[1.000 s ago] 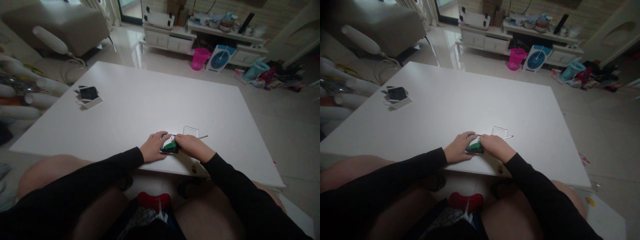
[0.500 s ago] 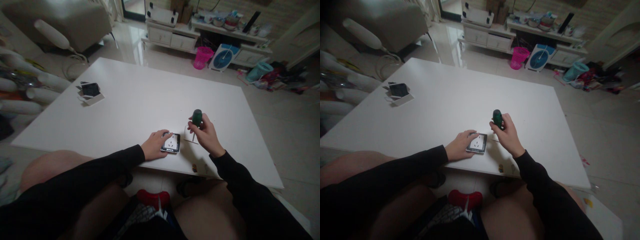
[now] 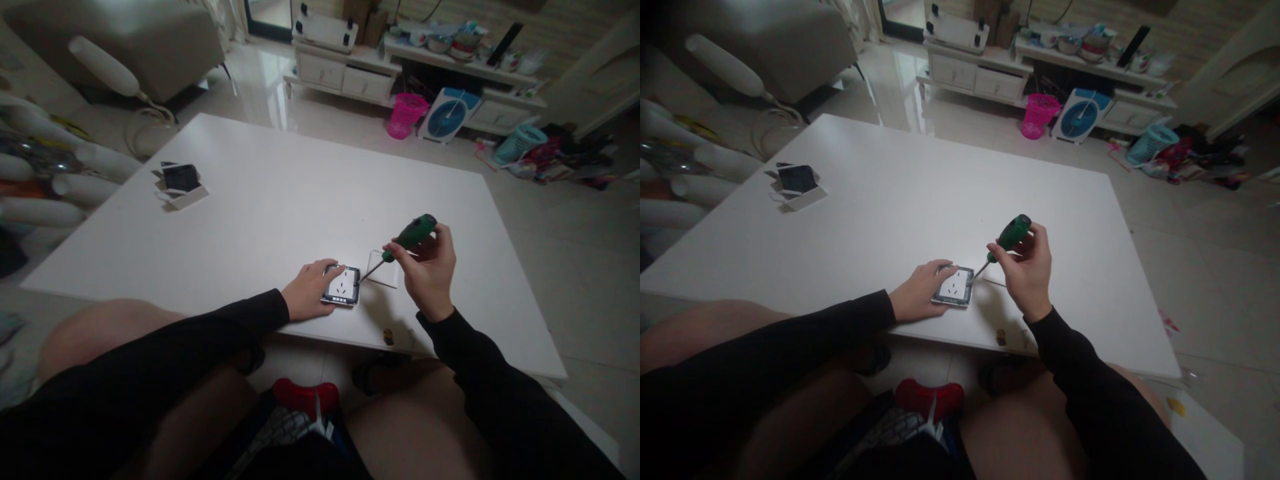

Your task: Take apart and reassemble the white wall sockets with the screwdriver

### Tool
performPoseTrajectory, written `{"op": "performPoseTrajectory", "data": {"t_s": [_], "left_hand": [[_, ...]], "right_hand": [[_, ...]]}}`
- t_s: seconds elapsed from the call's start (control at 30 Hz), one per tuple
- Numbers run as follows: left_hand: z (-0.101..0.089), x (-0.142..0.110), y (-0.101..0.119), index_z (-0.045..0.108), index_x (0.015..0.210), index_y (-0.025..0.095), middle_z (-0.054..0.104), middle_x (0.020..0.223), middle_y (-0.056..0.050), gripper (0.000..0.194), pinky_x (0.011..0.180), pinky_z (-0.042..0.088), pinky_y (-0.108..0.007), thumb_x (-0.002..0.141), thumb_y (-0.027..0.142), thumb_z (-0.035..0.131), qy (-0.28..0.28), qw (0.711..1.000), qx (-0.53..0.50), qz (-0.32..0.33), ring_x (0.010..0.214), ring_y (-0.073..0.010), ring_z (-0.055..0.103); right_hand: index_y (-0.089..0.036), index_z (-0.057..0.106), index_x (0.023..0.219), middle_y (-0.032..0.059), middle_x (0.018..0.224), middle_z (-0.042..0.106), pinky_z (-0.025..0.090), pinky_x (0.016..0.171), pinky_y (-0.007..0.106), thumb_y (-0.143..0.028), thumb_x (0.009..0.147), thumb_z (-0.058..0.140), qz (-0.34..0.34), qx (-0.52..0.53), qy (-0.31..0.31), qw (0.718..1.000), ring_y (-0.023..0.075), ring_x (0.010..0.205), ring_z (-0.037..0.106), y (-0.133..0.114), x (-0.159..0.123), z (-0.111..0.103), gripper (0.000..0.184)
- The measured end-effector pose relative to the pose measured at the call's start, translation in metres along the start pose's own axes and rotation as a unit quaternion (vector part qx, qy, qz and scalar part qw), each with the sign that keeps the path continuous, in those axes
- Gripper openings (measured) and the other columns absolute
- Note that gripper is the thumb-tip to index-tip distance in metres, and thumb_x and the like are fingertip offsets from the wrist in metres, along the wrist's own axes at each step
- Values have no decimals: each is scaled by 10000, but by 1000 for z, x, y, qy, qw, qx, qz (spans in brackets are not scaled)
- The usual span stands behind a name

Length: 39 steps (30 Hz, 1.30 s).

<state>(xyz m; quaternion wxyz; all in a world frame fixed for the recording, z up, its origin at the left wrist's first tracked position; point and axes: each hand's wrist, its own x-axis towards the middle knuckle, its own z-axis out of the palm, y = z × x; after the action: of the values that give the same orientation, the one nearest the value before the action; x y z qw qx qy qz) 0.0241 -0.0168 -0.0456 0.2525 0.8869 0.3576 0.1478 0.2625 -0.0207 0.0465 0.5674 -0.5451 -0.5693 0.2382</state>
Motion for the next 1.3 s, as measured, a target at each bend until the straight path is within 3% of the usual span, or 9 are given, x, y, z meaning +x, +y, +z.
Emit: {"op": "performPoseTrajectory", "data": {"t_s": [0.4, 0.57, 0.73, 0.93, 1.13, 1.3], "left_hand": [[0, 0, 1, 375, 1525, 189, 417, 1534, -184, 870, 1148, 371, -526, 755, 346, 749, -2, 1000, 5, 2, 1399, -370, 435], [-1, 1, 2, 377, 1522, 197, 422, 1535, -186, 851, 1151, 369, -536, 766, 346, 737, -7, 1000, 4, -3, 1417, -372, 421], [0, 0, 1, 368, 1529, 192, 421, 1536, -184, 861, 1157, 368, -528, 770, 352, 740, 1, 1000, 7, 3, 1414, -367, 424], [1, 0, 0, 366, 1532, 182, 417, 1537, -186, 868, 1162, 367, -523, 767, 344, 743, -1, 1000, 9, 3, 1421, -364, 417], [1, 0, 1, 372, 1526, 199, 425, 1526, -182, 863, 1161, 365, -532, 763, 347, 748, 6, 1000, 2, 3, 1414, -368, 424], [0, 0, 1, 372, 1527, 212, 426, 1525, -174, 862, 1149, 377, -533, 760, 335, 745, 6, 1000, 1, 1, 1397, -368, 440]], "right_hand": [[-273, 520, 1153, -8, 927, 676, 667, 670, 323, -326, 773, 836, 2, -6, -21, 1000, 205, 847, 744, -1, -6, 4, 498], [-316, 552, 1342, 32, 1162, 672, 690, 701, 384, -374, 808, 812, -24, -2, -55, 998, 215, 876, 733, 5, -7, 2, 597], [-364, 425, 1523, 51, 1153, 707, 683, 748, 420, -359, 875, 755, -10, 6, -93, 996, 252, 931, 755, 4, -9, 0, 727], [-390, 289, 1569, 99, 1309, 644, 660, 798, 501, -345, 971, 613, -24, 59, -131, 989, 275, 977, 732, 4, -13, 0, 682], [-408, 224, 1583, 84, 1291, 632, 622, 851, 552, -361, 989, 546, -34, 81, -145, 986, 263, 930, 695, 7, -13, 5, 677], [-395, 239, 1553, 68, 1151, 630, 623, 849, 516, -386, 934, 680, -54, 50, -128, 989, 250, 897, 660, 7, -12, 12, 760]]}}
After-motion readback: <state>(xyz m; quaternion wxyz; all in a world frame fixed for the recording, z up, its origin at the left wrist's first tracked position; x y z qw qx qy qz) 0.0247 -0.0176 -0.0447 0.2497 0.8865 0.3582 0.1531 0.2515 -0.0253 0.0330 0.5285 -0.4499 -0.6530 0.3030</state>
